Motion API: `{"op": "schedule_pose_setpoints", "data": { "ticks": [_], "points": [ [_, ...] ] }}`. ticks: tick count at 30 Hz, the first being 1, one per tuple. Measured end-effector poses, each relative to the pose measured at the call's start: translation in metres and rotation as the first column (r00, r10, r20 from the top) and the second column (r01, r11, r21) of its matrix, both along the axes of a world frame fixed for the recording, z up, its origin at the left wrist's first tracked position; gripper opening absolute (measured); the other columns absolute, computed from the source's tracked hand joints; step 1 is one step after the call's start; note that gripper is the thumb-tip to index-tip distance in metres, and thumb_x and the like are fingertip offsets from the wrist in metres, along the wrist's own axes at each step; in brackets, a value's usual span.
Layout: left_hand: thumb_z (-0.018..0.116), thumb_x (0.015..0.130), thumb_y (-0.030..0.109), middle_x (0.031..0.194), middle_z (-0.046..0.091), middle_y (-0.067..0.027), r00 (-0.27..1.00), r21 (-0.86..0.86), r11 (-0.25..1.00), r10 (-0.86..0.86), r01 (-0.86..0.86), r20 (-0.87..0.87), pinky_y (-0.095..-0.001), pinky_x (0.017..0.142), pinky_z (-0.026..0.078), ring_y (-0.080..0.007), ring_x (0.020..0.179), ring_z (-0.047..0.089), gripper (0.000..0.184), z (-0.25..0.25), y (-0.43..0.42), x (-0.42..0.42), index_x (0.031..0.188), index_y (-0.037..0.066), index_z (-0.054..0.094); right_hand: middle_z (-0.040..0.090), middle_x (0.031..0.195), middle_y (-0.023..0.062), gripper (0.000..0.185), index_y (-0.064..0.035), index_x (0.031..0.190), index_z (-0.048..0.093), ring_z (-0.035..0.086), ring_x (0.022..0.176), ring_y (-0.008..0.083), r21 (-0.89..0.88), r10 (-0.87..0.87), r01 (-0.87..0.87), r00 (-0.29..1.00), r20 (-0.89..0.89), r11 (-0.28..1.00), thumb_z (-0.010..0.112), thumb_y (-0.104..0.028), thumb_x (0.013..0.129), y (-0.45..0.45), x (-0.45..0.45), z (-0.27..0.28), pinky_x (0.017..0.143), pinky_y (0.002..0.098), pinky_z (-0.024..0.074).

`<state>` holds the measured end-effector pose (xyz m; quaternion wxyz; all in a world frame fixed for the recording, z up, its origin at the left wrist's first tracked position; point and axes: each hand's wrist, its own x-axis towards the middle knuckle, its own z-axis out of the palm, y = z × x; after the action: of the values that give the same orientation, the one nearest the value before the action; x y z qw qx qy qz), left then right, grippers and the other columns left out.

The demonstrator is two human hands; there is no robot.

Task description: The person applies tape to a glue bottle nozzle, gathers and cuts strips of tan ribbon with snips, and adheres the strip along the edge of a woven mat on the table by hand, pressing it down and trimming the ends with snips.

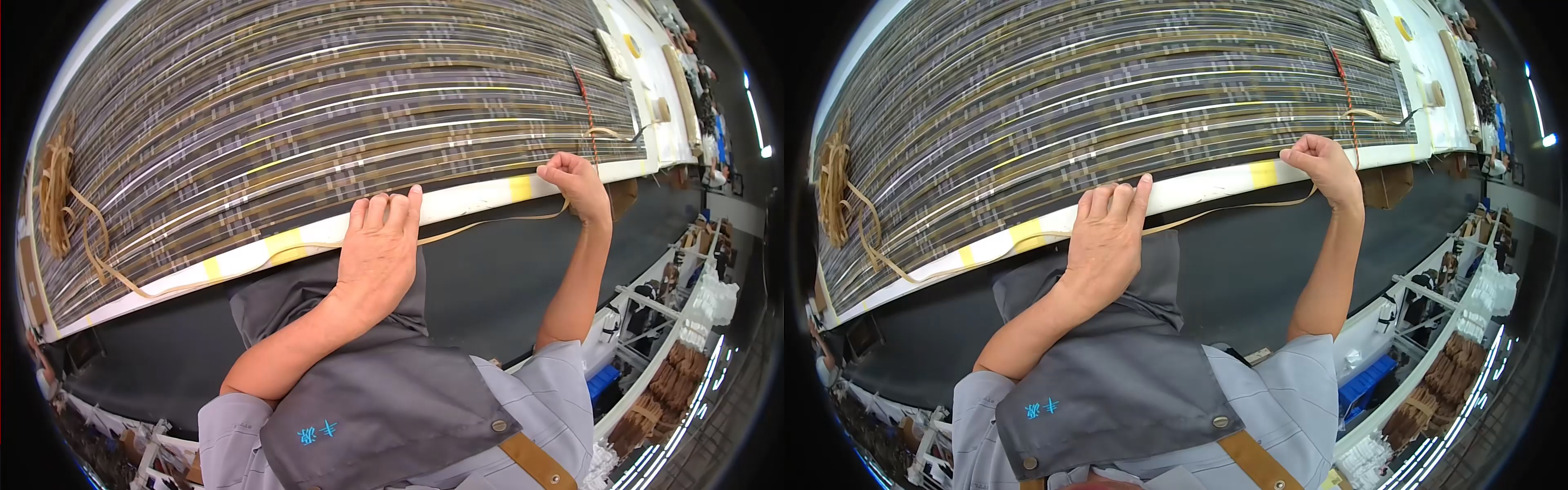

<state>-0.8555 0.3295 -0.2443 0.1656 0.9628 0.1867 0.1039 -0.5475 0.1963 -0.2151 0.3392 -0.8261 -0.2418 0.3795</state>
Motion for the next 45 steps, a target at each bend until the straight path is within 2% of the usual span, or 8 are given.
{"op": "schedule_pose_setpoints", "data": {
  "ticks": [7,9,15,22,32,35,42,45],
  "points": [
    [0.053,0.074,0.002,0.102,0.049,-0.0134,1.000,0.027,1.000,0.007,-0.006,-0.027,-0.0415,0.095,0.038,-0.0296,0.102,0.046,0.057,0.001,-0.003,0.002,0.131,-0.006,0.047,0.047,0.064,-0.0072,0.022,-0.0069,0.069,0.057,0.037,0.061,0.0037,0.005,0.019,-0.020,0.998,0.056,1.000,0.072,-0.018,0.079,-0.002,0.002,-0.003,0.056,0.0221,0.0290],
    [0.052,0.079,0.010,0.108,0.049,-0.0124,0.996,0.076,0.997,-0.002,0.009,-0.086,-0.0395,0.094,0.036,-0.0273,0.105,0.045,0.053,0.000,-0.002,0.002,0.129,-0.007,0.048,0.048,0.064,-0.0068,0.022,-0.0064,0.070,0.058,0.038,0.061,0.0040,0.000,0.024,-0.024,0.998,0.066,1.000,0.072,-0.019,0.079,-0.001,0.002,-0.002,0.057,0.0222,0.0300],
    [0.051,0.078,0.005,0.118,0.050,-0.0181,0.996,0.118,0.992,-0.028,0.038,-0.082,-0.0401,0.100,0.037,-0.0305,0.114,0.046,0.053,0.000,-0.004,0.010,0.128,-0.012,0.046,0.052,0.066,-0.0051,0.020,-0.0049,0.072,0.061,0.042,0.063,0.0048,-0.020,0.020,-0.018,0.993,0.117,1.000,0.072,-0.020,0.077,-0.003,0.001,0.007,0.059,0.0217,0.0334],
    [0.050,0.079,0.004,0.123,0.050,-0.0202,0.994,0.108,0.993,-0.032,0.043,-0.108,-0.0413,0.102,0.036,-0.0317,0.116,0.046,0.055,0.004,-0.006,0.012,0.132,-0.008,0.044,0.045,0.060,-0.0080,0.020,-0.0078,0.071,0.060,0.036,0.054,0.0028,-0.062,-0.064,0.069,0.995,0.078,0.996,0.073,-0.021,0.079,-0.021,0.027,0.019,0.049,0.0221,0.0264],
    [0.051,0.081,0.010,0.119,0.050,-0.0168,0.991,0.154,0.987,-0.034,0.055,-0.132,-0.0376,0.095,0.038,-0.0266,0.107,0.047,0.050,0.005,-0.006,0.016,0.128,-0.008,0.049,0.044,0.056,-0.0085,0.020,-0.0107,0.071,0.059,0.032,0.046,0.0015,-0.030,-0.180,0.185,0.977,0.116,0.982,0.073,-0.022,0.080,-0.062,0.101,0.000,0.043,0.0205,0.0228],
    [0.051,0.077,0.003,0.122,0.050,-0.0191,0.994,0.066,0.996,-0.053,0.060,-0.095,-0.0400,0.100,0.036,-0.0314,0.113,0.046,0.054,0.005,-0.007,0.018,0.130,-0.010,0.046,0.044,0.056,-0.0082,0.021,-0.0103,0.071,0.059,0.030,0.044,0.0016,-0.036,-0.196,0.202,0.973,0.118,0.979,0.074,-0.024,0.079,-0.069,0.111,0.002,0.041,0.0208,0.0205],
    [0.051,0.077,0.003,0.119,0.051,-0.0192,0.994,0.119,0.990,-0.071,0.080,-0.084,-0.0376,0.098,0.038,-0.0304,0.111,0.047,0.053,0.009,-0.007,0.025,0.128,-0.012,0.046,0.044,0.056,-0.0083,0.022,-0.0097,0.072,0.059,0.030,0.044,0.0014,-0.031,-0.225,0.230,0.968,0.106,0.973,0.074,-0.023,0.079,-0.073,0.117,0.003,0.041,0.0213,0.0198],
    [0.051,0.077,0.003,0.114,0.052,-0.0177,0.980,0.089,0.990,-0.094,0.111,-0.177,-0.0361,0.093,0.039,-0.0288,0.106,0.048,0.053,0.010,-0.006,0.029,0.128,-0.011,0.047,0.044,0.056,-0.0084,0.021,-0.0097,0.072,0.059,0.029,0.044,0.0016,-0.052,-0.204,0.212,0.971,0.123,0.976,0.074,-0.023,0.079,-0.070,0.115,0.003,0.041,0.0216,0.0195]
  ]
}}
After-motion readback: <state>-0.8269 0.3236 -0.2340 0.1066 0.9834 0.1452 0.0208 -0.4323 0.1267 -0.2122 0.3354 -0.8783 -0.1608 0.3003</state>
